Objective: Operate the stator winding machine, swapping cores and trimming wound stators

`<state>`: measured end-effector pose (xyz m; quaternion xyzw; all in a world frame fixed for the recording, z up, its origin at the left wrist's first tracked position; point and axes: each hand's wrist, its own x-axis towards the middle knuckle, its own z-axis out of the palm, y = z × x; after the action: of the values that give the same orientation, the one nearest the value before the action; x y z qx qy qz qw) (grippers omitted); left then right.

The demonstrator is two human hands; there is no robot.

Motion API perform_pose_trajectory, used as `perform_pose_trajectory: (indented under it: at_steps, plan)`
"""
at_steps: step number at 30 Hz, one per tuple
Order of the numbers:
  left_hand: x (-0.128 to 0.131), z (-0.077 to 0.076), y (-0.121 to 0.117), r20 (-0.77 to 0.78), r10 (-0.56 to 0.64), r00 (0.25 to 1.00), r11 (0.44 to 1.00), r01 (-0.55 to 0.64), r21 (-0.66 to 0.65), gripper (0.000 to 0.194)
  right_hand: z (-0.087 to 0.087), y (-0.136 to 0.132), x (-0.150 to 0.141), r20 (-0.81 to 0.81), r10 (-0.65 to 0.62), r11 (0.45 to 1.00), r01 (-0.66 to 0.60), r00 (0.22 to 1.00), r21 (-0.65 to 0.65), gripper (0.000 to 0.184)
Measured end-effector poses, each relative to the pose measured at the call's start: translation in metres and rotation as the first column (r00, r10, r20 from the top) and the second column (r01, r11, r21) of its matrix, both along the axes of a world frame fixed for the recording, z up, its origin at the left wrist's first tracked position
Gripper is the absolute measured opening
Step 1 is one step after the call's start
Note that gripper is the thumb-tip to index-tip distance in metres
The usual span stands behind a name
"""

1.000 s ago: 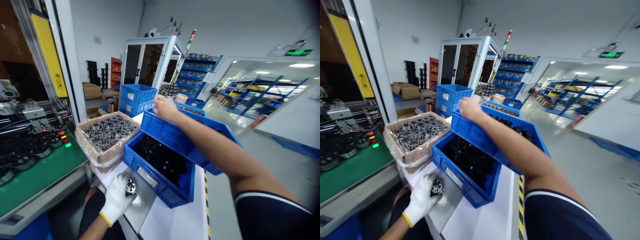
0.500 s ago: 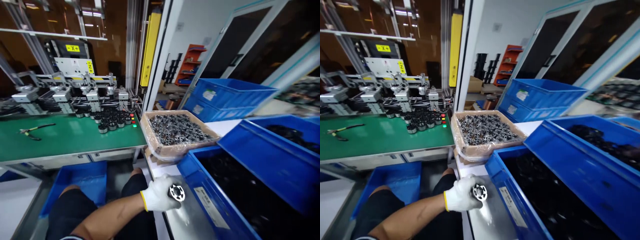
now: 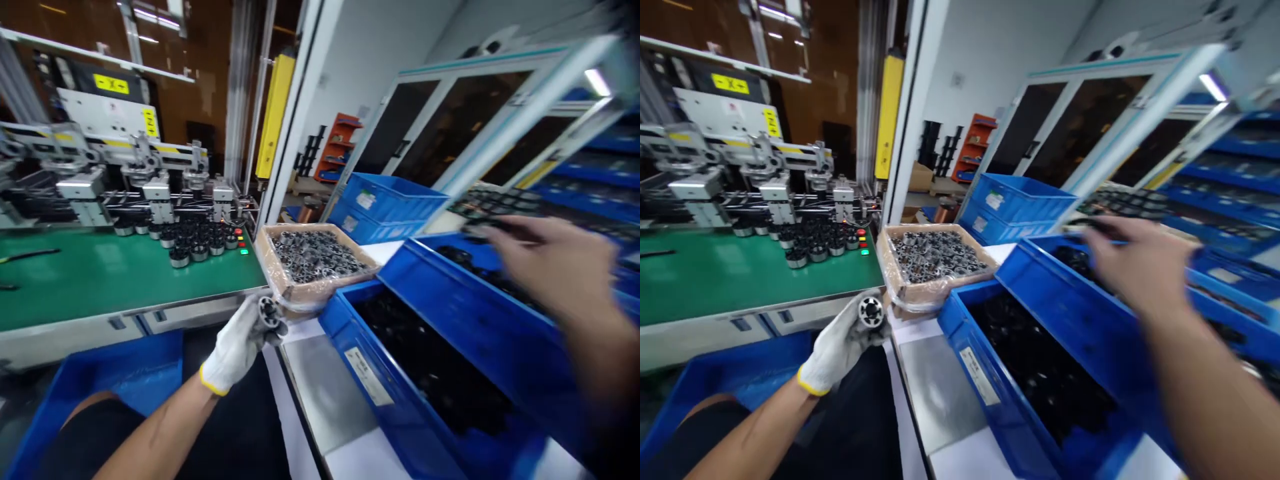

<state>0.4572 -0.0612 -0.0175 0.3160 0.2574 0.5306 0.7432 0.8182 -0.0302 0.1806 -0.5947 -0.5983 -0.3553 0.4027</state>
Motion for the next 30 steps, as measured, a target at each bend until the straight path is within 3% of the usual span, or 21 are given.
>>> perform_pose_trajectory:
  at_steps: [1,2,4,7,10,15,18,22,26,30]
  plan:
    - [0.002,-0.002,-0.003,0.028,-0.003,1.000,1.000,0.004,-0.030,0.058,-0.014,-0.011,-0.012,0.037,0.116,0.991,-0.113,0.993,-0.071,0.052]
    - [0.004,-0.004,-0.006,0.035,-0.018,0.999,0.999,0.019,-0.037,0.059,-0.032,-0.021,-0.031,0.076,0.315,0.942,-0.302,0.946,-0.147,0.037]
    - [0.008,-0.007,-0.012,-0.001,-0.065,0.998,0.998,0.065,-0.011,0.061,-0.075,-0.037,-0.079,0.091,0.584,0.796,-0.548,0.806,-0.258,0.017]
    - [0.011,-0.008,-0.018,-0.077,-0.098,0.992,0.994,0.101,0.031,0.066,-0.131,-0.048,-0.142,0.081,0.769,0.636,-0.749,0.634,-0.186,0.023]
    - [0.017,-0.007,-0.019,-0.134,-0.073,0.988,0.990,0.088,0.112,0.078,-0.159,-0.054,-0.166,0.060,0.843,0.537,-0.836,0.534,-0.110,0.022]
    - [0.022,-0.005,-0.013,-0.225,0.038,0.974,0.973,0.016,0.232,0.072,-0.160,-0.065,-0.157,0.102,0.850,0.527,-0.837,0.517,-0.147,0.023]
    - [0.015,0.002,-0.013,-0.316,0.035,0.948,0.959,0.057,0.278,0.069,-0.153,-0.068,-0.152,0.150,0.837,0.544,-0.831,0.526,-0.116,0.028]
    - [0.003,0.018,-0.017,-0.497,0.097,0.862,0.929,0.100,0.355,0.073,-0.151,-0.065,-0.149,0.044,0.826,0.562,-0.816,0.562,-0.137,0.047]
    - [0.001,0.027,-0.021,-0.587,0.123,0.800,0.927,0.118,0.355,0.072,-0.154,-0.062,-0.149,0.017,0.854,0.516,-0.844,0.519,-0.145,0.049]
    - [0.002,0.024,-0.019,-0.636,0.085,0.767,0.943,0.144,0.300,0.084,-0.153,-0.062,-0.149,0.025,0.859,0.510,-0.848,0.512,-0.144,0.045]
